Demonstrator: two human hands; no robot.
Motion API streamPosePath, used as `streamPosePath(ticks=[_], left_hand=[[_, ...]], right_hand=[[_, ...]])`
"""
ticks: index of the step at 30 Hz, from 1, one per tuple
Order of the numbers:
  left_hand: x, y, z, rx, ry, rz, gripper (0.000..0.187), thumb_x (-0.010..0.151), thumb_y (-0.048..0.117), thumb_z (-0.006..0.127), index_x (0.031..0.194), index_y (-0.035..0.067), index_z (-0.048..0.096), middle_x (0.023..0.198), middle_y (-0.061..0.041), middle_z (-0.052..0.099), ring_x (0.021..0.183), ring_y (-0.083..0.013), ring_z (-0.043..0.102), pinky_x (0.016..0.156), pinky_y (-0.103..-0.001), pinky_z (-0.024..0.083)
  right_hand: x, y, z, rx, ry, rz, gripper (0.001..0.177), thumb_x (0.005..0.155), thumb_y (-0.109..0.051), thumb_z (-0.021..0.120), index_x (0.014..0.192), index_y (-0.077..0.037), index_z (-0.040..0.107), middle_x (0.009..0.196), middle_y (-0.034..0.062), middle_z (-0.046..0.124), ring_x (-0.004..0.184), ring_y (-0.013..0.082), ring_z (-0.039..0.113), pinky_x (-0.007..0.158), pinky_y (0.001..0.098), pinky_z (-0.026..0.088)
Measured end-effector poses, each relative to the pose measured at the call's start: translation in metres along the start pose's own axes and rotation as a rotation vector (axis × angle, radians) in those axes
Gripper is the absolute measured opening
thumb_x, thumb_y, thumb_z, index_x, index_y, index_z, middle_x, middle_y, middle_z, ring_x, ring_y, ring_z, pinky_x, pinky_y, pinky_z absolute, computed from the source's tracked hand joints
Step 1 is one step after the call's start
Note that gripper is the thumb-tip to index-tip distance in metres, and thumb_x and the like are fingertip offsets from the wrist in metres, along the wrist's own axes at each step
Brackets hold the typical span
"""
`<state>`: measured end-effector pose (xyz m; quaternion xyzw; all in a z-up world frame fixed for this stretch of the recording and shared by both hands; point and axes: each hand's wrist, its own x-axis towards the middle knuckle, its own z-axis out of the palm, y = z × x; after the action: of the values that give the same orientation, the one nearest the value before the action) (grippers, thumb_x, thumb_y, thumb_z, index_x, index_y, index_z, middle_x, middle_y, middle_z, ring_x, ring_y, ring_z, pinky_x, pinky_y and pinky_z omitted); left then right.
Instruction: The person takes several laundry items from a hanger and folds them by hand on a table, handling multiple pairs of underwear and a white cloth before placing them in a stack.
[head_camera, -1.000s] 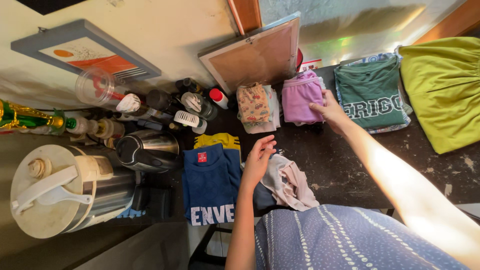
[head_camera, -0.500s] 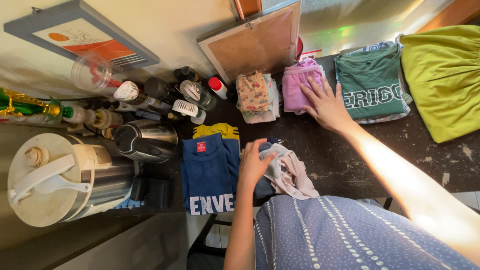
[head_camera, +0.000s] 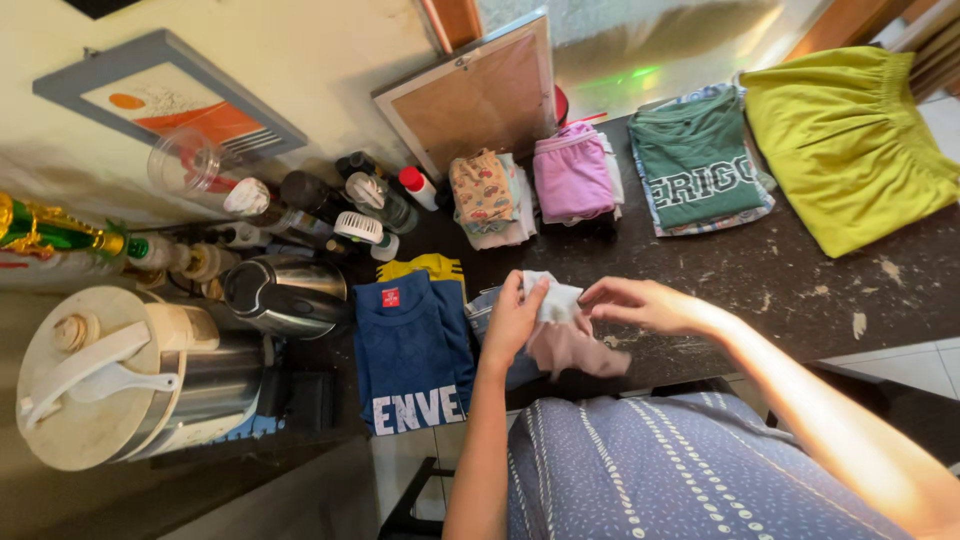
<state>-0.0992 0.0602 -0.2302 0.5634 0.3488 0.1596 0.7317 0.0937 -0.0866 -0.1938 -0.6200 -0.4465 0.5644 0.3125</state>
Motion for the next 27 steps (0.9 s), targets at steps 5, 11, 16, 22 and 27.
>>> streamPosePath(ticks=[5, 11, 16, 22, 27], left_hand=[[0.002, 0.042, 0.046, -0.240, -0.123, 0.081, 0.017, 0.102, 0.021, 0.057, 0.108, 0.005, 0.054, 0.091, -0.002, 0.066, 0.077, -0.0070, 0.056, 0.061, -0.022, 0.042], [-0.011, 0.080, 0.074, -0.401, -0.140, 0.221, 0.044, 0.093, 0.027, 0.062, 0.129, 0.010, 0.045, 0.113, 0.002, 0.063, 0.103, -0.0073, 0.060, 0.088, -0.025, 0.049], [-0.019, 0.061, 0.084, -0.294, -0.493, 0.345, 0.085, 0.090, 0.035, 0.069, 0.153, 0.035, 0.011, 0.113, 0.002, 0.062, 0.104, -0.0093, 0.059, 0.091, -0.025, 0.048], [-0.025, 0.056, 0.079, -0.151, -0.580, 0.095, 0.045, 0.091, 0.026, 0.067, 0.127, 0.003, 0.053, 0.102, 0.000, 0.064, 0.084, -0.0095, 0.065, 0.079, -0.026, 0.055], [-0.026, 0.077, 0.079, -0.210, -0.400, 0.179, 0.025, 0.101, 0.024, 0.061, 0.114, 0.002, 0.059, 0.087, 0.001, 0.060, 0.071, -0.0032, 0.054, 0.062, -0.021, 0.048]], right_hand=[[-0.029, 0.000, 0.021, -0.116, 0.078, -0.177, 0.040, 0.088, -0.025, 0.065, 0.121, -0.005, 0.057, 0.112, 0.0093, 0.069, 0.106, 0.0152, 0.062, 0.092, 0.0310, 0.047], [-0.056, -0.007, 0.003, 0.320, 0.278, -0.187, 0.032, 0.092, -0.021, 0.060, 0.118, -0.003, 0.063, 0.105, 0.0056, 0.070, 0.095, 0.0107, 0.062, 0.087, 0.0298, 0.050], [-0.095, -0.046, -0.018, 0.703, 0.366, -0.340, 0.038, 0.095, -0.009, 0.058, 0.132, 0.000, 0.054, 0.120, 0.0081, 0.063, 0.112, 0.0145, 0.057, 0.099, 0.0336, 0.043], [-0.115, -0.091, -0.024, 0.552, 0.464, -0.386, 0.077, 0.083, -0.005, 0.058, 0.150, -0.015, 0.020, 0.142, -0.0008, 0.044, 0.129, 0.0122, 0.043, 0.106, 0.0310, 0.034], [-0.122, -0.062, -0.042, 0.229, 0.326, -0.312, 0.067, 0.087, -0.012, 0.064, 0.146, -0.007, 0.032, 0.139, 0.0077, 0.050, 0.130, 0.0159, 0.043, 0.106, 0.0298, 0.034]])
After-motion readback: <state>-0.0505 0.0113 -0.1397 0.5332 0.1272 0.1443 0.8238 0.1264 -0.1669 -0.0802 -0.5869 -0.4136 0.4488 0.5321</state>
